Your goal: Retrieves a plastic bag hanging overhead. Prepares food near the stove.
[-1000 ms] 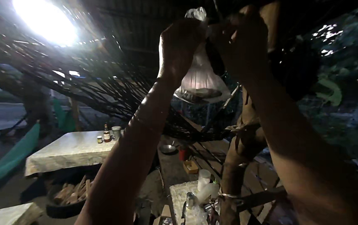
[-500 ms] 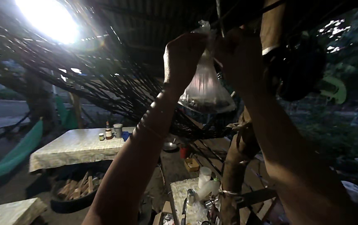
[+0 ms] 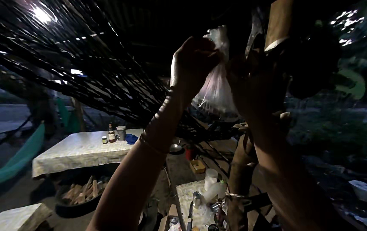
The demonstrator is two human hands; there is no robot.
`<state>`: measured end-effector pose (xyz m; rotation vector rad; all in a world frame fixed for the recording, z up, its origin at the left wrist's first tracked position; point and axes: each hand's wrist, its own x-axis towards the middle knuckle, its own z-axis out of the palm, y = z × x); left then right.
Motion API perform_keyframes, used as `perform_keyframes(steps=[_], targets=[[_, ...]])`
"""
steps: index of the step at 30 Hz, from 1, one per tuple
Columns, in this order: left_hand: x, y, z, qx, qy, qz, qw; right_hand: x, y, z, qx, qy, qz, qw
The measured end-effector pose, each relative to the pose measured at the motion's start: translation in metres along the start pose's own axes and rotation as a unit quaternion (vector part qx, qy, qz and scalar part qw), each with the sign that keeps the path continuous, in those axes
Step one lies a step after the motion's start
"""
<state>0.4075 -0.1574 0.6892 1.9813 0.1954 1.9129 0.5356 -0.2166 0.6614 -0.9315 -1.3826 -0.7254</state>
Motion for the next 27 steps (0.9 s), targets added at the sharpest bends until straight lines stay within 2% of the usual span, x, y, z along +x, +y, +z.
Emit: perform_keyframes(steps=[2, 5, 9, 13, 16, 19, 23, 27], targets=[[0.000, -0.001, 0.003, -0.005, 0.001, 0.009, 1.000, -0.003, 0.004, -0.001, 0.026, 0.002, 0.004, 1.000], [-0.001, -0.005, 0.006, 0.011, 0.017, 0.068, 0.997, -0.002, 0.008, -0.001, 0.049, -0.005, 0.011, 0.999], [-0.006, 0.000, 0.007, 0.195, 0.055, 0.141, 0.969, 0.001, 0.013, 0.007, 0.084, 0.016, 0.006, 0.996], [-0.002, 0.010, 0.011, 0.316, 0.053, 0.112, 0.941, 0.002, 0.021, 0.018, 0.093, 0.033, -0.027, 0.995], [0.000, 0.020, 0.015, 0.365, 0.056, 0.098, 0.924, 0.000, 0.019, 0.020, 0.084, 0.049, -0.056, 0.994], [0.001, 0.024, 0.015, 0.385, 0.042, 0.083, 0.918, 0.001, 0.017, 0.020, 0.061, 0.044, -0.055, 0.996], [0.003, 0.016, 0.008, 0.346, -0.015, 0.069, 0.936, 0.005, 0.009, 0.008, 0.021, 0.007, 0.020, 1.000], [0.002, 0.007, -0.002, 0.278, -0.048, 0.141, 0.949, 0.018, 0.007, -0.001, 0.051, 0.002, 0.028, 0.998]])
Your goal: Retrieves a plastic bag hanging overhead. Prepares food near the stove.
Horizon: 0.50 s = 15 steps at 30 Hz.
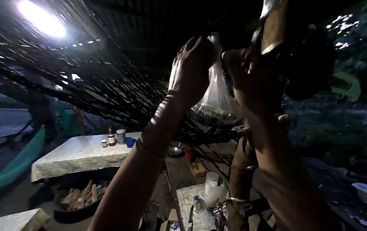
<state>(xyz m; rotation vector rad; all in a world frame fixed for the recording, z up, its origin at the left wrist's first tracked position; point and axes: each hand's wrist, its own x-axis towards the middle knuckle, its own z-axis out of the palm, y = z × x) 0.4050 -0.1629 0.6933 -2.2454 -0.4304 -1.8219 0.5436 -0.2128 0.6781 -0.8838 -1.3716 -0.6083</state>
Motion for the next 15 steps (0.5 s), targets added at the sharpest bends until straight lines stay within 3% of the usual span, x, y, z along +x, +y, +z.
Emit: perform_keyframes(steps=[4, 7, 12, 15], targets=[[-0.002, -0.007, 0.002, -0.040, 0.015, 0.080, 0.996, 0.017, -0.017, -0.006, 0.037, -0.037, 0.037, 0.998], [-0.005, -0.010, 0.002, -0.058, 0.035, 0.095, 0.993, 0.023, -0.025, -0.010, 0.048, -0.050, 0.042, 0.997], [-0.009, -0.019, 0.011, -0.121, 0.086, 0.070, 0.986, 0.011, -0.023, -0.015, 0.039, -0.071, 0.065, 0.995], [-0.013, -0.018, 0.014, -0.163, 0.069, 0.005, 0.984, -0.002, -0.015, -0.018, 0.046, -0.081, 0.102, 0.990]])
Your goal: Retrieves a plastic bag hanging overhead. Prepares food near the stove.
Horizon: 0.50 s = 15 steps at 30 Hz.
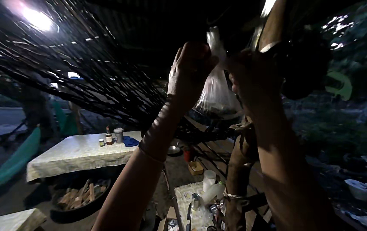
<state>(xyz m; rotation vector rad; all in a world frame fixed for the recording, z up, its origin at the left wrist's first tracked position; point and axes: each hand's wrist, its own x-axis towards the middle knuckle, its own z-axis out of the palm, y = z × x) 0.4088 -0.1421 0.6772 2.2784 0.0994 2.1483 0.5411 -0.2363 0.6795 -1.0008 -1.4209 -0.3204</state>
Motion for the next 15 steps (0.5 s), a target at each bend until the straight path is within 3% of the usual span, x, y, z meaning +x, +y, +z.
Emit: perform_keyframes(steps=[4, 7, 15], targets=[[-0.003, 0.010, -0.005, -0.029, -0.084, -0.121, 0.989, -0.014, 0.009, -0.002, -0.006, 0.015, 0.021, 1.000], [-0.006, 0.004, -0.005, -0.048, -0.091, -0.125, 0.987, -0.020, 0.013, -0.001, 0.002, 0.030, 0.005, 1.000], [-0.012, -0.003, -0.005, 0.051, -0.069, -0.155, 0.984, -0.001, 0.020, 0.002, 0.076, 0.063, 0.005, 0.995]])
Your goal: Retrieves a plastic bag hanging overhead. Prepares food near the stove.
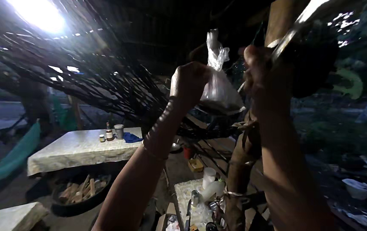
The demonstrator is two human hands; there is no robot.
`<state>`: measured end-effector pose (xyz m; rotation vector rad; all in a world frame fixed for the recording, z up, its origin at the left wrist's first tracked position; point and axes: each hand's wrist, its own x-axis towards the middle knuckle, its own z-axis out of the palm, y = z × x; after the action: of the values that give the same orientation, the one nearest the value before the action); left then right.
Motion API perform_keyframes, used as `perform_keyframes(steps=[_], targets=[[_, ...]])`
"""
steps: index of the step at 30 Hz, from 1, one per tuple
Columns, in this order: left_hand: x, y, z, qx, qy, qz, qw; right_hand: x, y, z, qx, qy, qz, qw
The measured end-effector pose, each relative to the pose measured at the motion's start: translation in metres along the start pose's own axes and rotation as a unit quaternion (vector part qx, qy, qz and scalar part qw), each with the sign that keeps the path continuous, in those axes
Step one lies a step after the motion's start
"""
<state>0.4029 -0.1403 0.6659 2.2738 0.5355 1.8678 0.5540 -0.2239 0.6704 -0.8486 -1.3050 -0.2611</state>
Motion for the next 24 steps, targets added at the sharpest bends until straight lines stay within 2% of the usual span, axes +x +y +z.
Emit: perform_keyframes(steps=[2, 6, 11, 17, 24], targets=[[0.001, -0.003, 0.002, -0.009, 0.009, 0.001, 1.000, 0.018, 0.000, 0.003, 0.010, -0.002, 0.005, 1.000], [0.006, -0.005, 0.005, -0.020, 0.009, -0.004, 1.000, 0.042, -0.016, 0.015, 0.021, -0.074, 0.008, 0.997], [0.007, -0.007, 0.008, -0.030, 0.017, -0.007, 0.999, 0.035, -0.016, 0.021, -0.051, -0.097, -0.021, 0.994], [0.009, -0.010, 0.002, -0.025, 0.017, -0.033, 0.999, 0.017, -0.002, 0.019, 0.015, -0.058, -0.049, 0.997], [0.003, 0.000, -0.004, -0.004, 0.021, 0.008, 1.000, -0.009, -0.007, 0.018, -0.052, -0.006, -0.027, 0.998]])
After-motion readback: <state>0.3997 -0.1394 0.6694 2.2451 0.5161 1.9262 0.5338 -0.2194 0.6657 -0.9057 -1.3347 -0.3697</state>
